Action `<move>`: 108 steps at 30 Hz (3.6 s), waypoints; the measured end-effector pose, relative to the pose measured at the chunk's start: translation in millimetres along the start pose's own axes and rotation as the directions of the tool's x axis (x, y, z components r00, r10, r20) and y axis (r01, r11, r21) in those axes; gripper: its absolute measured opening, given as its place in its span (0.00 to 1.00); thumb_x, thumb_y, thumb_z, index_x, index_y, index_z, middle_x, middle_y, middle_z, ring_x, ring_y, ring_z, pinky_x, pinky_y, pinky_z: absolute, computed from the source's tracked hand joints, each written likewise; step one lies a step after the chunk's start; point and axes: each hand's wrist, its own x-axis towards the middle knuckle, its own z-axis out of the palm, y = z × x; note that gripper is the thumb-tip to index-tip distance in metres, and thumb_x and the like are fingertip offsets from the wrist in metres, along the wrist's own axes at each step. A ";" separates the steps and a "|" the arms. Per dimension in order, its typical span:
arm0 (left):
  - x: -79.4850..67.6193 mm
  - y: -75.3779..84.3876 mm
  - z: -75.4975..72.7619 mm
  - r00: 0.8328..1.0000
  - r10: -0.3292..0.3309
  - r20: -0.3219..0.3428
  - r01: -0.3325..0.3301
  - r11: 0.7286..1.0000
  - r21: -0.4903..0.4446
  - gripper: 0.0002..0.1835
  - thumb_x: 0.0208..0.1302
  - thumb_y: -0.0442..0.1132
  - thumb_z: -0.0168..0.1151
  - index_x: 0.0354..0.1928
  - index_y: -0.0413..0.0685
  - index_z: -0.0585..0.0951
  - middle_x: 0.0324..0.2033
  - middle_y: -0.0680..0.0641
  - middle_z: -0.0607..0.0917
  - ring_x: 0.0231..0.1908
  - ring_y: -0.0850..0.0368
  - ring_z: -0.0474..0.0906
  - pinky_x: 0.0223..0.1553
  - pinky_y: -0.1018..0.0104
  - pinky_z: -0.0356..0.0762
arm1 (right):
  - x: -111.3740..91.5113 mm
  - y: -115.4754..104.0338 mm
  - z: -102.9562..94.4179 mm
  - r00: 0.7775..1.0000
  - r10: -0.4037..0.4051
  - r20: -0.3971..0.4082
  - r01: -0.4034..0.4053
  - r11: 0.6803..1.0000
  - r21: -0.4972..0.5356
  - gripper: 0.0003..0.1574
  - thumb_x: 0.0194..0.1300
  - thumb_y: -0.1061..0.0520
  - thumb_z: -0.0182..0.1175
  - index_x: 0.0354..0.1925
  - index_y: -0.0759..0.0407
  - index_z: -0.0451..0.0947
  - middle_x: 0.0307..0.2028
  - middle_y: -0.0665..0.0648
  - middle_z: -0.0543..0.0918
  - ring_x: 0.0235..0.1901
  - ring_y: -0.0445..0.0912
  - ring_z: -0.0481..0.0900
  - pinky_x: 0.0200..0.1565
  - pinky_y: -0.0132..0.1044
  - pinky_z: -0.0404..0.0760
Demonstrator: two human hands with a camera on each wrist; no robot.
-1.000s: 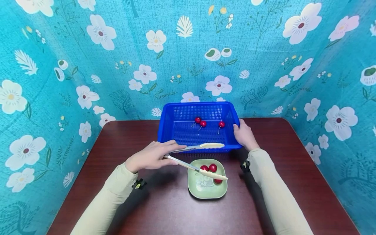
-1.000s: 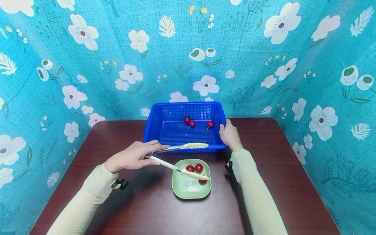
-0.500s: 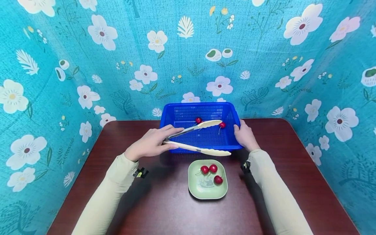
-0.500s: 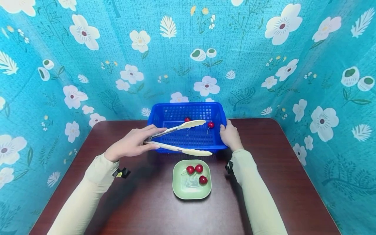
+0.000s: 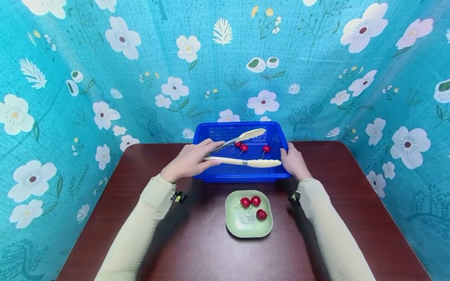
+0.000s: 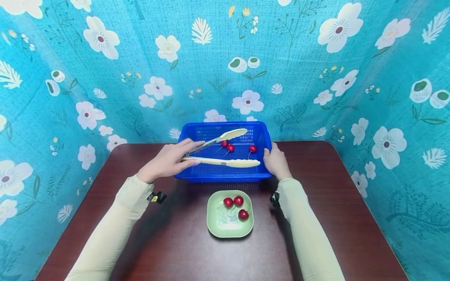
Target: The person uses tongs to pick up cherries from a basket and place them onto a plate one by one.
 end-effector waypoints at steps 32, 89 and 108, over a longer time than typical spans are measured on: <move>91.6 -33.1 12.4 0.964 -0.195 0.180 0.180 0.979 0.093 0.34 0.77 0.62 0.53 0.76 0.53 0.70 0.69 0.44 0.77 0.64 0.43 0.79 0.65 0.45 0.73 | -1.5 -3.0 -2.6 0.999 0.035 0.022 -0.035 0.999 0.022 0.36 0.85 0.50 0.39 0.80 0.67 0.47 0.72 0.76 0.67 0.66 0.73 0.72 0.64 0.69 0.70; 133.1 -10.4 59.9 0.934 -0.175 0.313 0.090 0.959 0.268 0.13 0.77 0.50 0.60 0.56 0.57 0.82 0.47 0.53 0.85 0.43 0.54 0.80 0.53 0.53 0.80 | 0.1 1.1 0.8 1.000 0.022 -0.005 -0.022 1.000 0.011 0.35 0.84 0.51 0.39 0.80 0.67 0.50 0.71 0.76 0.68 0.66 0.73 0.72 0.65 0.69 0.70; 130.0 -14.9 58.6 0.952 -0.141 0.272 0.058 0.955 0.292 0.09 0.76 0.49 0.61 0.52 0.63 0.83 0.47 0.57 0.86 0.39 0.56 0.78 0.48 0.56 0.79 | -0.2 1.0 0.9 1.000 0.020 -0.007 -0.020 0.999 0.030 0.35 0.84 0.51 0.40 0.79 0.67 0.50 0.71 0.76 0.68 0.66 0.73 0.73 0.65 0.69 0.70</move>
